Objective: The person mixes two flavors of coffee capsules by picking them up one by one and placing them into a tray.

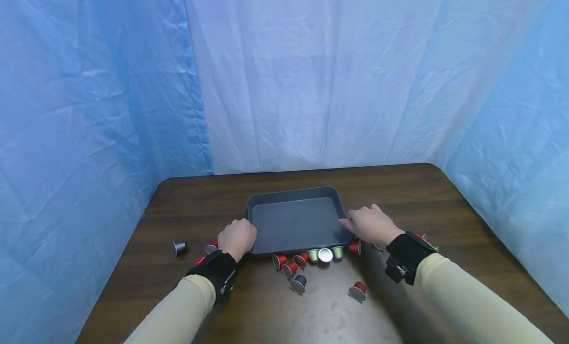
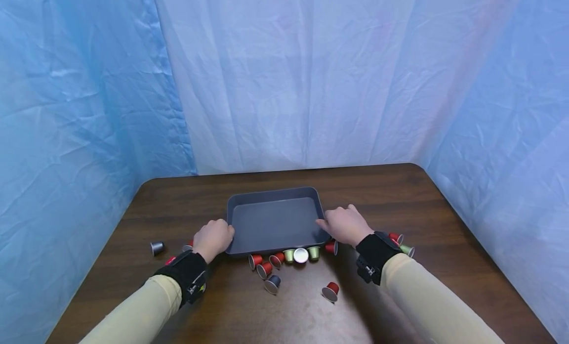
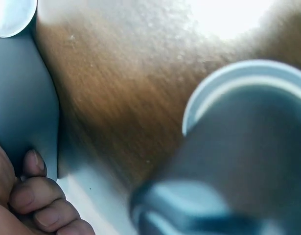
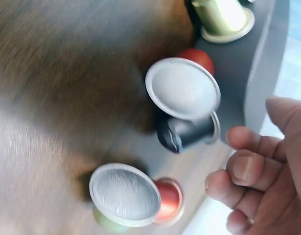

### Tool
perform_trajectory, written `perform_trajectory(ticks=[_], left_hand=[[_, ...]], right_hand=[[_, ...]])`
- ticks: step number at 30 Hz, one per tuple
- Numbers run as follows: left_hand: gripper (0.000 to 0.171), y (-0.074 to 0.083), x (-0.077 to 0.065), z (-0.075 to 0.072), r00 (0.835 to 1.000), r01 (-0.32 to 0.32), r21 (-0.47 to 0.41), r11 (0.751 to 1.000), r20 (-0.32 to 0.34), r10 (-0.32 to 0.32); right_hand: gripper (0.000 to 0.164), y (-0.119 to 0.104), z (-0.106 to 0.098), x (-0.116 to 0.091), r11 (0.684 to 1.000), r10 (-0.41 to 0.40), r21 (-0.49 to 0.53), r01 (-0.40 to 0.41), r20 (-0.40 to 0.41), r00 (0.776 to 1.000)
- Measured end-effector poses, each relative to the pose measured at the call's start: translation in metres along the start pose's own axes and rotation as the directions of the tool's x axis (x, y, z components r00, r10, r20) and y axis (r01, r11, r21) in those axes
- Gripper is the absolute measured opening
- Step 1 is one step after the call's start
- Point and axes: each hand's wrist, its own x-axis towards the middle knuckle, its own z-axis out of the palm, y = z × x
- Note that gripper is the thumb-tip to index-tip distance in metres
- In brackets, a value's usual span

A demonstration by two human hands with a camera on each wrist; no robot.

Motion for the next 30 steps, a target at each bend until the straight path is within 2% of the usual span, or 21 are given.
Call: perform_trajectory(ticks=[3,7,15,23,30], left_hand=[[0.039,0.0,0.0,0.001,1.0,0.006,-0.003,1.0,0.0,-0.006],[0.037,0.0,-0.001,0.001,1.0,0.013,-0.006,1.0,-0.001,-0.013],[0.035,0.004,-0.001,0.0,1.0,0.026,0.0,1.0,0.014,-0.026],[0.037,0.006,-0.002,0.0,1.0,0.027,0.006,1.0,0.006,-0.027],[0.04,0.006,-0.002,0.002,1.0,0.019,0.022,1.0,-0.019,-0.018]], right_hand=[[0.027,0.006,-0.007,-0.005,0.999,-0.002,0.038,0.002,-0.02,1.0],[0.021,0.018,-0.019,-0.015,0.994,0.048,0.099,-0.046,-0.013,0.999],[0.019,0.057,-0.043,-0.048,0.987,0.107,0.123,-0.104,-0.017,0.994],[0.023,0.089,-0.049,-0.075,0.978,0.164,0.12,-0.168,0.041,0.986],[0.031,0.107,-0.046,-0.085,0.973,0.209,0.068,-0.219,0.133,0.969]])
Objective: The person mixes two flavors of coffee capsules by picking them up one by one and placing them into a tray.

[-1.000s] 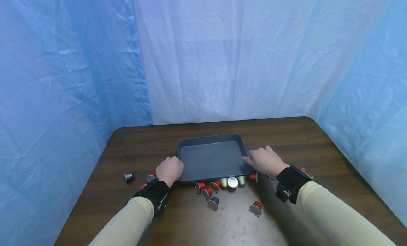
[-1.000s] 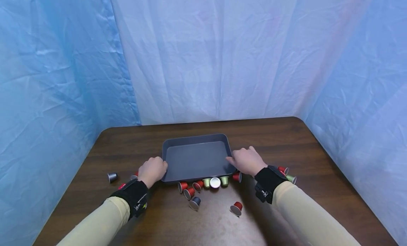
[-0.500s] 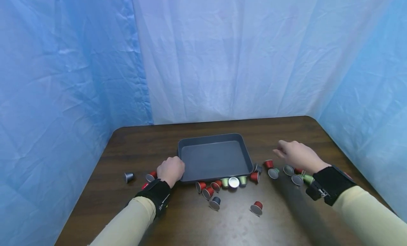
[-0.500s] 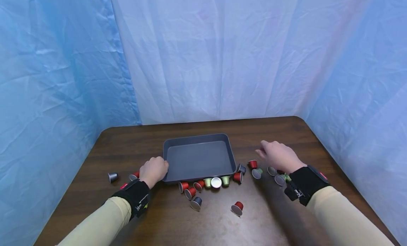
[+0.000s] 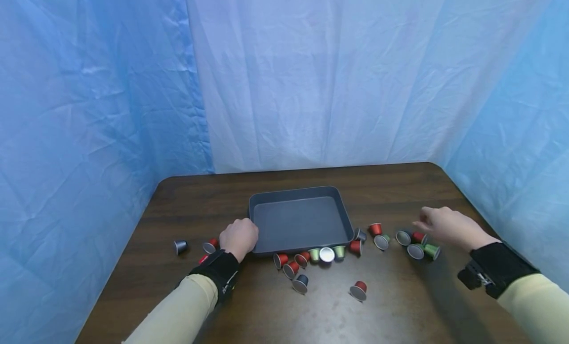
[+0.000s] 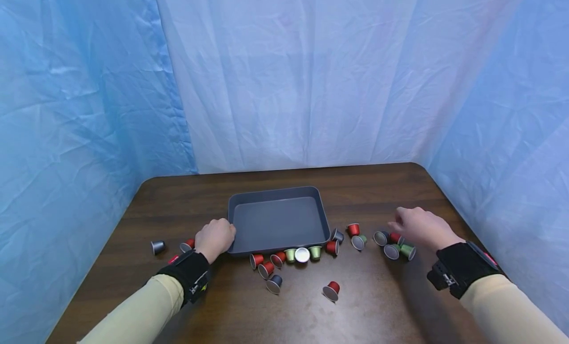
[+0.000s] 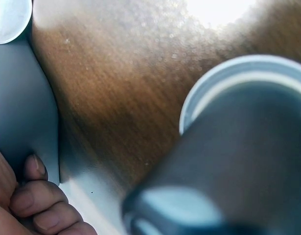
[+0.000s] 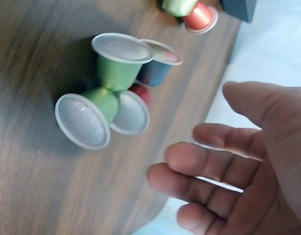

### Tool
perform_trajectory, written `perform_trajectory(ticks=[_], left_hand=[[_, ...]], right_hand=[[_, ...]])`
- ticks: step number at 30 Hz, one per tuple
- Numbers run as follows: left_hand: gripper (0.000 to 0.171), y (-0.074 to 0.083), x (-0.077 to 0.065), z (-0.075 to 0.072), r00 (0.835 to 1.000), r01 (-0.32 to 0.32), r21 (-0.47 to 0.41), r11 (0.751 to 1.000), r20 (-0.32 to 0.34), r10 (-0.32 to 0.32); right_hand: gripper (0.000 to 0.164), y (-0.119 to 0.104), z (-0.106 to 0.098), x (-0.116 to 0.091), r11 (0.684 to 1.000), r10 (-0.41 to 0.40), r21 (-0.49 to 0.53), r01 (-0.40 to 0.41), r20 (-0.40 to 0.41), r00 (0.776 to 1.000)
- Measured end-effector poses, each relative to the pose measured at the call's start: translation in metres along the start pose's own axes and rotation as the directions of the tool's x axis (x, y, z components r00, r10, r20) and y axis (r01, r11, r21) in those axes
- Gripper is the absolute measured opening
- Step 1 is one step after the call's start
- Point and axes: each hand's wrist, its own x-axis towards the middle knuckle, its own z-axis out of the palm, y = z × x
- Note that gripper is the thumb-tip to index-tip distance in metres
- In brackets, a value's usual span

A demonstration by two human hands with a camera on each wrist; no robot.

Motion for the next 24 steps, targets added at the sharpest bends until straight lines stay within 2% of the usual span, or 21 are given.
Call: perform_trajectory(ticks=[5,9,13,18,24], left_hand=[[0.038,0.0,0.001,0.0,1.0,0.016,-0.002,1.0,0.019,-0.016],[0.038,-0.001,0.0,0.001,0.999,0.016,-0.004,1.0,0.033,-0.016],[0.038,-0.001,-0.001,0.001,0.999,0.01,-0.006,1.0,0.032,-0.01],[0.037,-0.001,-0.001,0.001,0.999,0.02,-0.016,1.0,0.029,-0.019],[0.037,-0.001,-0.001,0.0,0.999,0.02,-0.017,1.0,0.033,-0.019]], right_hand=[[0.034,0.011,0.005,0.002,0.999,0.02,-0.03,-0.018,0.072,0.997],[0.038,0.015,0.013,0.003,0.998,0.047,-0.053,-0.042,0.091,0.995],[0.036,0.016,0.02,0.004,0.996,0.061,-0.075,-0.055,0.084,0.995],[0.022,0.017,0.03,0.008,0.997,0.028,-0.079,-0.024,0.056,0.998],[0.015,0.019,0.035,0.013,0.995,0.0,-0.096,0.003,0.037,0.999]])
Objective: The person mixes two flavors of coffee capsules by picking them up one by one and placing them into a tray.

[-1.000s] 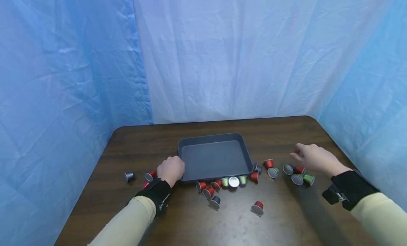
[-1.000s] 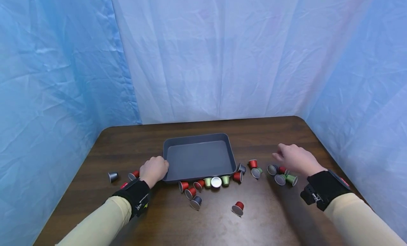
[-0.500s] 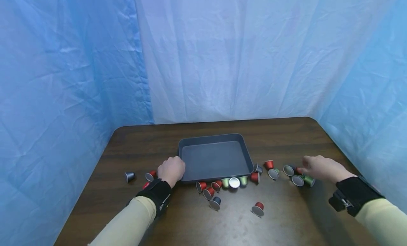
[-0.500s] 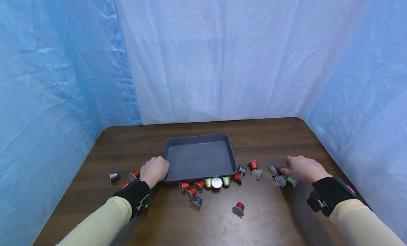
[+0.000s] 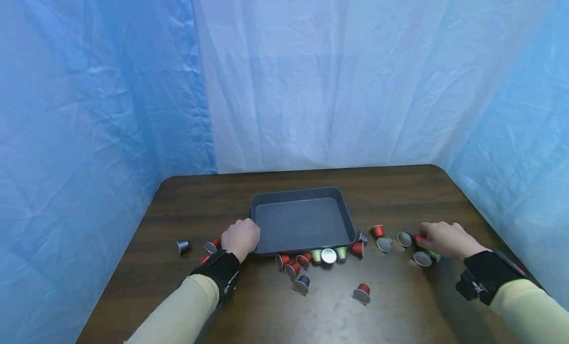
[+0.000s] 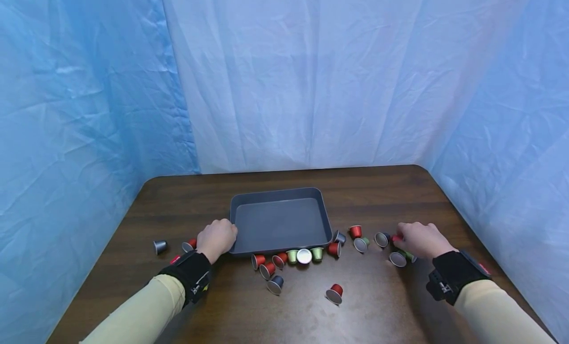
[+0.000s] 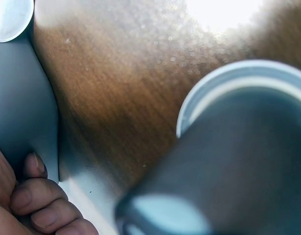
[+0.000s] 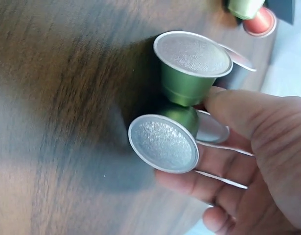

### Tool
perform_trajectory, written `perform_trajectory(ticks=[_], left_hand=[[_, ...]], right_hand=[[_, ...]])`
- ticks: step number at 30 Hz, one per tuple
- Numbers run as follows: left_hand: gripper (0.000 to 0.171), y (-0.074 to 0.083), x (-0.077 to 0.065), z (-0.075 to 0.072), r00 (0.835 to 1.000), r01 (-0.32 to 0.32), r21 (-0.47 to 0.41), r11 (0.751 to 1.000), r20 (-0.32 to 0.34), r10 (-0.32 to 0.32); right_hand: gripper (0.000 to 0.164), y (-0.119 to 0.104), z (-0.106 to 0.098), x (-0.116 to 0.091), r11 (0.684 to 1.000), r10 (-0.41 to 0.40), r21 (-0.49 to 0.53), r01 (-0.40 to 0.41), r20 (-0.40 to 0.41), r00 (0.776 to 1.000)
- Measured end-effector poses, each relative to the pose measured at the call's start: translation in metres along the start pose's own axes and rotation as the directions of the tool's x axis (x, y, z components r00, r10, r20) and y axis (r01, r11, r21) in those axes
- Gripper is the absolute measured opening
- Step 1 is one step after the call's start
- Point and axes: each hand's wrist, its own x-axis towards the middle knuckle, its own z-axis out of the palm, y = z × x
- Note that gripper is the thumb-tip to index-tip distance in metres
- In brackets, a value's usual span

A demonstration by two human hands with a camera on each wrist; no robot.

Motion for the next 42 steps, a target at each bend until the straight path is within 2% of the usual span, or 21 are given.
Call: perform_trajectory(ticks=[7,16,21,25,29,34,39,42], left_hand=[[0.038,0.001,0.0,-0.001,1.0,0.008,-0.016,1.0,0.017,-0.008],[0.04,-0.002,0.004,-0.001,1.0,-0.01,-0.034,0.999,0.025,0.011],[0.039,-0.003,0.005,-0.005,0.999,-0.011,-0.047,0.999,0.042,0.013],[0.039,-0.004,0.005,-0.009,0.998,0.0,-0.079,0.997,0.056,0.005],[0.035,-0.006,0.004,-0.011,0.998,0.0,-0.113,0.994,0.06,0.007],[0.03,-0.005,0.003,-0.011,0.998,0.0,-0.144,0.99,0.061,0.009],[0.028,-0.005,0.005,-0.008,0.998,0.007,-0.149,0.989,0.057,0.001],[0.028,-0.003,0.006,-0.007,0.998,0.016,-0.148,0.989,0.056,-0.008]], right_hand=[[0.015,-0.001,0.002,0.007,1.0,0.007,-0.012,-0.007,-0.023,1.0],[0.015,-0.003,-0.001,0.011,0.999,-0.042,-0.023,0.04,-0.075,0.996],[0.019,-0.008,-0.014,0.01,0.998,-0.057,0.003,0.058,-0.126,0.99],[0.02,-0.022,-0.029,0.012,0.995,-0.092,0.025,0.097,-0.171,0.981],[0.019,-0.044,-0.042,0.017,0.988,-0.143,0.028,0.153,-0.219,0.965],[0.028,-0.069,-0.051,0.022,0.971,-0.24,-0.049,0.235,-0.275,0.931],[0.023,-0.092,-0.058,0.026,0.947,-0.32,-0.099,0.304,-0.306,0.897],[0.024,-0.106,-0.062,0.029,0.936,-0.352,-0.119,0.331,-0.304,0.885]])
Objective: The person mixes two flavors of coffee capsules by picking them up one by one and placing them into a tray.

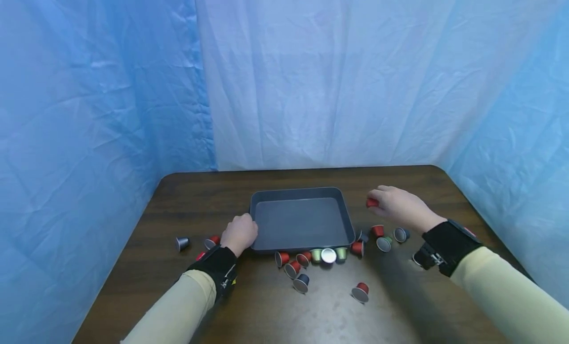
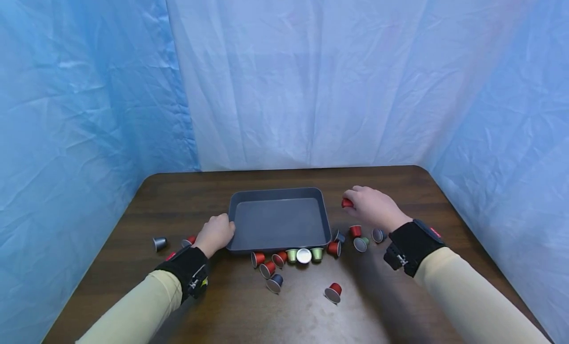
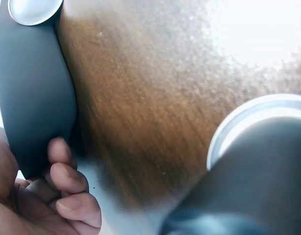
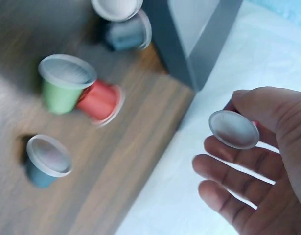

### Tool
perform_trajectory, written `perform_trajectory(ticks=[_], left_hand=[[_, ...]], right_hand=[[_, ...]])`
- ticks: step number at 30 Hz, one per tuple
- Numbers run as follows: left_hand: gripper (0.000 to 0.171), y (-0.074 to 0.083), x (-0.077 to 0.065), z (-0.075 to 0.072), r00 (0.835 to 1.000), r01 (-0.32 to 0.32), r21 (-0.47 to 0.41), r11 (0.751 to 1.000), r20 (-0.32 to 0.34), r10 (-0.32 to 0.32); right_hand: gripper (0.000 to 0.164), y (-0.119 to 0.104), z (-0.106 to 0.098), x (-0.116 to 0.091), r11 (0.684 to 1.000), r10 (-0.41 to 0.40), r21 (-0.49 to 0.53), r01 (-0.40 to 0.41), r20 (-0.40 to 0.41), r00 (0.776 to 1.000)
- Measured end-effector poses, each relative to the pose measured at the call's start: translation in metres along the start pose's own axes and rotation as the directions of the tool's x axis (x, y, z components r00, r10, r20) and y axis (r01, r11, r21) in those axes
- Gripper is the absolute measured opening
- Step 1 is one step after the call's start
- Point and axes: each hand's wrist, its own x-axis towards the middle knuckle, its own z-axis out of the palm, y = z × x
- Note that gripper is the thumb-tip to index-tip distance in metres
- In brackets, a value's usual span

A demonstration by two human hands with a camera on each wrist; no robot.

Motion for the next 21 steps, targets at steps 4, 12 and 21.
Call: perform_trajectory(ticks=[4,12,21], left_hand=[[0.027,0.001,0.002,0.0,1.0,0.005,0.0,1.0,0.008,-0.005],[0.026,0.0,0.007,0.003,1.0,0.01,0.013,1.0,0.018,-0.01],[0.027,0.0,0.004,0.003,1.0,0.008,0.017,1.0,-0.01,-0.007]], right_hand=[[0.024,-0.015,-0.003,0.013,1.0,-0.006,-0.013,0.006,0.01,1.0],[0.017,-0.046,-0.008,0.039,0.998,0.048,0.03,-0.05,0.066,0.997],[0.021,-0.069,-0.004,0.052,0.998,-0.057,0.022,0.057,-0.019,0.998]])
